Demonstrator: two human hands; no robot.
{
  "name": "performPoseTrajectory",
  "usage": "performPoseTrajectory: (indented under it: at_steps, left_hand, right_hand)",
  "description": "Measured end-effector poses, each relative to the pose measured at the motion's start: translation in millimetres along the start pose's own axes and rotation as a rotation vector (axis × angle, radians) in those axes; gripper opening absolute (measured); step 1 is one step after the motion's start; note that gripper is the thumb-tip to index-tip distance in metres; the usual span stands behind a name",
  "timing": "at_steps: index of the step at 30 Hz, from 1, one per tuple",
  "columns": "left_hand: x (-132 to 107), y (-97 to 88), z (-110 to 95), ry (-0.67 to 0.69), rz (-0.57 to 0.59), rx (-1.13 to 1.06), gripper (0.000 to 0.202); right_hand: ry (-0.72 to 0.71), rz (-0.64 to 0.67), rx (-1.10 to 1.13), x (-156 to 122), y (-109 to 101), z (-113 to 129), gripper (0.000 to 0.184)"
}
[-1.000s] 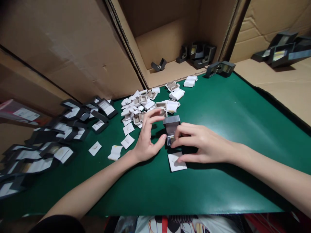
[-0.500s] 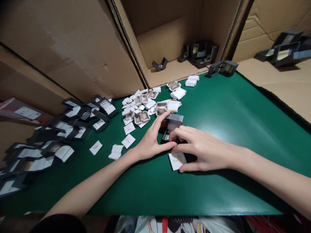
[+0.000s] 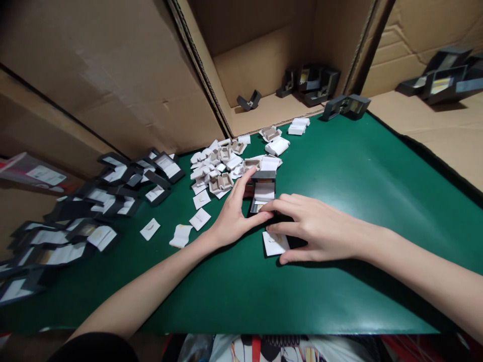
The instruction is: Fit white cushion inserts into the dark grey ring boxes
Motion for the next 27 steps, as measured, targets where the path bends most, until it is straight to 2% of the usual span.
performPoseTrajectory:
  at_steps: [8,12,16,22,25,27]
  left_hand:
    - [-1.3,-2.1,2.6,-0.073,-0.094,0.028,0.090]
    - [-1.3,-1.9,0.8,-0.056,-0.082,0.031,0.089]
    - [-1.9,-1.0,0.4,-0.054,-0.023,0.002,0.089]
    - [-2.0,0.5,3.4,-0.061,0.027,-0.062,0.091]
    - [-1.8,0.1,2.5,-0.072,0.037,-0.068,0.090]
    - [-1.2,0.0,-0.1,-0.061,0.057,-0.060,0.090]
  right_hand:
    - [-0.006,-0.116,-0.012,3.4,-2.4,-1.7,0.022]
    - [-0.024,-0.170,-0.017,4.0,-5.5,-0.7,0.015]
    - [-0.012,-0.227,0.030,4.2,-10.4,-4.0,0.007]
    - [0.147,-0.305,0.250,1.6,-23.2,-11.9,0.010]
    - [0.292,-0.352,0.264,-1.4,-25.9,-18.0,0.009]
    - [0.361,-0.375,0.251,-2.9,-26.1,-21.7,0.018]
Point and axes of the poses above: each hand's wrist, its own x-axis towards the middle knuckle, its own y-axis out of the palm, z = x × y, the point moved 5 cm from there along x, towards the middle knuckle, and after that the axes turned 15 degrees about y, right-handed, at the moved point
